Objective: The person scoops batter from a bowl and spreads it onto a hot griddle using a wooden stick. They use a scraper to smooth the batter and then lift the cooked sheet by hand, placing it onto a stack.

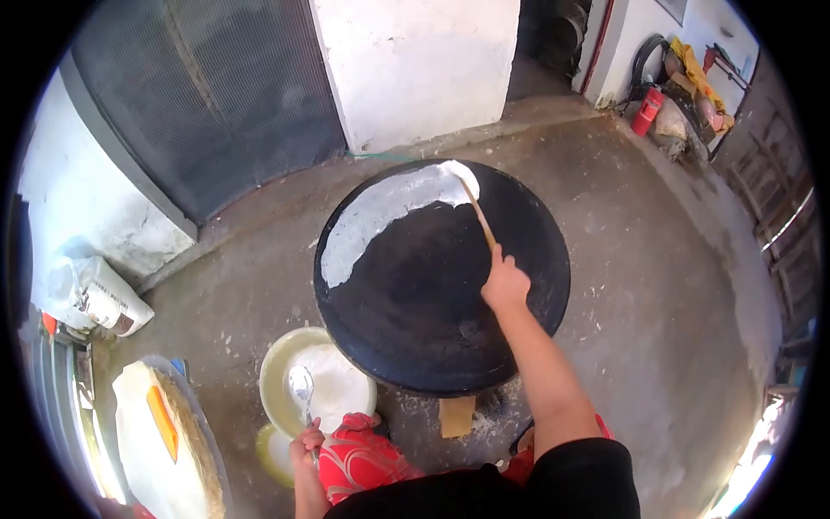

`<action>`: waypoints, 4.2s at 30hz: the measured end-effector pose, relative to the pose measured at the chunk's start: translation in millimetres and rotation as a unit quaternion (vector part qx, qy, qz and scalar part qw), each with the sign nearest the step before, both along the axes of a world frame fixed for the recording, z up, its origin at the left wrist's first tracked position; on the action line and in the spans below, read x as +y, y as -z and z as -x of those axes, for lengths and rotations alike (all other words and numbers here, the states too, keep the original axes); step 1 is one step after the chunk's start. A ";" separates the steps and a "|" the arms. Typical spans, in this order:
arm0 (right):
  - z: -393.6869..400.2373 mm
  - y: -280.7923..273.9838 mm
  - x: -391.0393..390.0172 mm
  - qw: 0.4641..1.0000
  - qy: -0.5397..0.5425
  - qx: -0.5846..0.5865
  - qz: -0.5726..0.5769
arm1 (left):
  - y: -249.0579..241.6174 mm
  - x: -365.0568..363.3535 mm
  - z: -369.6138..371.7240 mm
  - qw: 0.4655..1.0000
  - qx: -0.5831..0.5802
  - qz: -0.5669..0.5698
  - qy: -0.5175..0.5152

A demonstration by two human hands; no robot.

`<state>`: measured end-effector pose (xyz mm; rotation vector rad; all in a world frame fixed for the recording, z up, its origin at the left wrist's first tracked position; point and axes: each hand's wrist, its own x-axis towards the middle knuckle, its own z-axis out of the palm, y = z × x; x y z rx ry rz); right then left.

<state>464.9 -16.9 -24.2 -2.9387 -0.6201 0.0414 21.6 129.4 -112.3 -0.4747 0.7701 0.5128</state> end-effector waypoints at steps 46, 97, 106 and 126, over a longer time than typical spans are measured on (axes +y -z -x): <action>-76.7 34.1 -133.9 0.902 0.145 0.125 -0.388 | -122.9 -2.4 -27.2 0.992 -0.051 -0.111 -0.035; 27.6 35.8 -85.8 0.951 0.119 0.089 -0.270 | -113.5 -19.2 -48.8 0.979 0.028 -0.188 0.077; 19.8 16.2 -12.7 0.952 0.060 0.143 -0.265 | -107.7 -19.5 -45.6 0.980 0.008 -0.186 0.070; 42.9 19.5 -50.1 0.946 -0.036 0.153 -0.285 | -108.8 -17.4 -39.9 0.976 0.032 -0.204 0.073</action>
